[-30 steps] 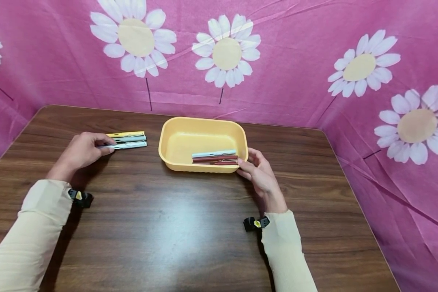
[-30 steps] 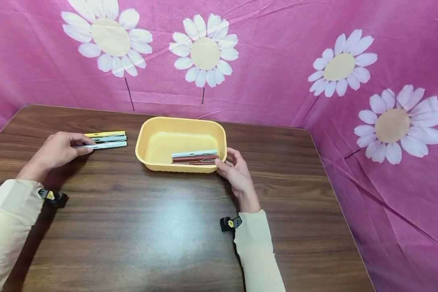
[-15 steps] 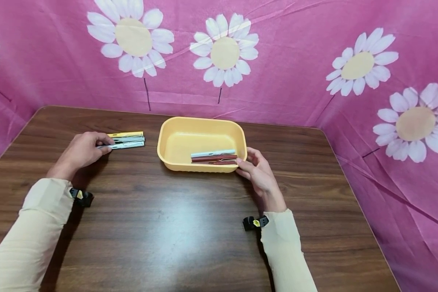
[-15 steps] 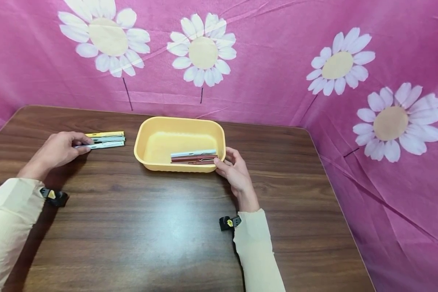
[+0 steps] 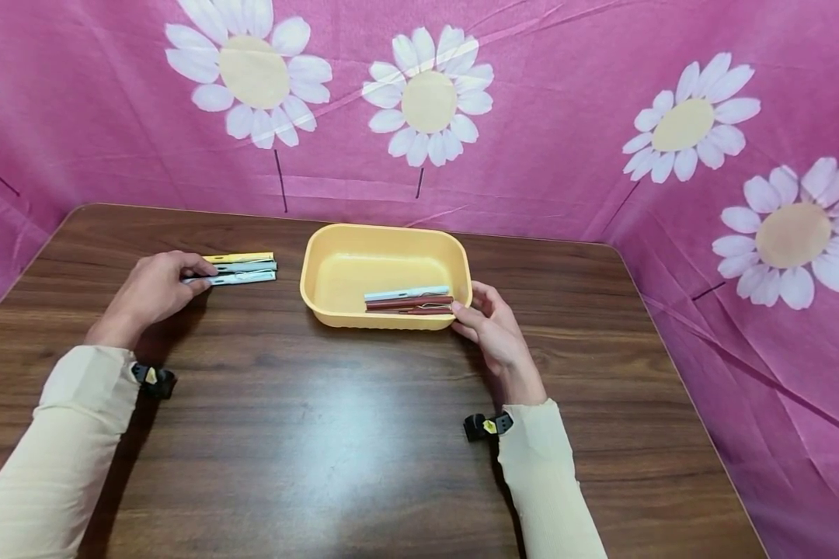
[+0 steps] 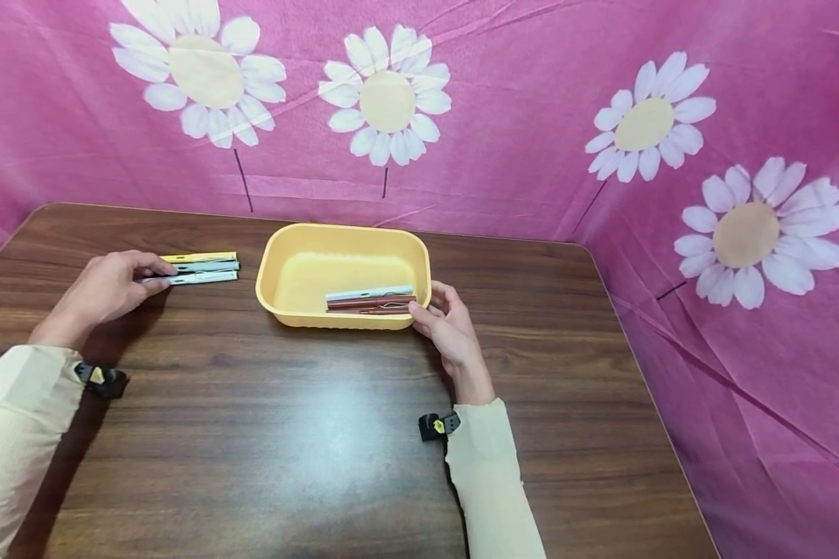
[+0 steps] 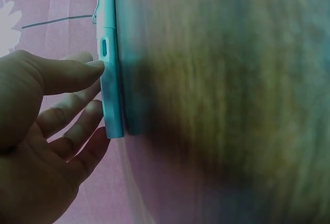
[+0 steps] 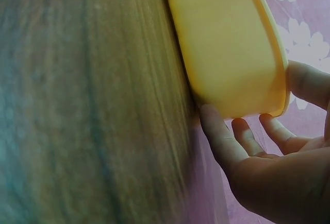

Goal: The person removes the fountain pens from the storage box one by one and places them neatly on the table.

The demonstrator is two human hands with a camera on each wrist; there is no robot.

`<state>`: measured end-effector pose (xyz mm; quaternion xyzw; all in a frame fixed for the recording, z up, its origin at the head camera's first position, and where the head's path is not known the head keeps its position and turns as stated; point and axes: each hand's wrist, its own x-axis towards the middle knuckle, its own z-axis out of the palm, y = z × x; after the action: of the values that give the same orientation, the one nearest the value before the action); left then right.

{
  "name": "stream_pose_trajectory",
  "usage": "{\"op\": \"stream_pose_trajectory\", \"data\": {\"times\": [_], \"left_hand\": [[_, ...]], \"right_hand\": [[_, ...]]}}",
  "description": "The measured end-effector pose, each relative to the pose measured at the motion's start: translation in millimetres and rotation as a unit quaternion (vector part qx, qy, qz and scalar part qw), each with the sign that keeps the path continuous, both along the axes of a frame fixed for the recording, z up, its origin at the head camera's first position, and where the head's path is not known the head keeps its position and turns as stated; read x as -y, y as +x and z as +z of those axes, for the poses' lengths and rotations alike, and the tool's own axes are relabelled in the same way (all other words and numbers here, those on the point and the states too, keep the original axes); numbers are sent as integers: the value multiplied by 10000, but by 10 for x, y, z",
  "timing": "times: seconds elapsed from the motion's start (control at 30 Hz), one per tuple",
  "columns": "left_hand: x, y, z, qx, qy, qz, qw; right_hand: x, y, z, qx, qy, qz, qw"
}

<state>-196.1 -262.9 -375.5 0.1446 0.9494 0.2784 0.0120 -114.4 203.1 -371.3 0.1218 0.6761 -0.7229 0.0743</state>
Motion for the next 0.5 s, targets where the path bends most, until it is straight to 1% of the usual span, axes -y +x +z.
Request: {"op": "stream_pose_trajectory", "data": {"times": [0.13,0.27,0.37,0.5], "left_hand": [[-5,-3,15,15,-6,7,10000],[-34,-5,62,37,114,61,9999],[-74,23,126,-100,245,130,9996],[-204,72,231,-513,465,85,9976]], "right_hand": [[2,-2,-13,-2,-3,-9,10000],[-2,-1,-21,-30,-5,-44,10000],[-2,-4,-21,-33,4,-51,10000],[5,-8,-14,-15,76,-8,10000]]}}
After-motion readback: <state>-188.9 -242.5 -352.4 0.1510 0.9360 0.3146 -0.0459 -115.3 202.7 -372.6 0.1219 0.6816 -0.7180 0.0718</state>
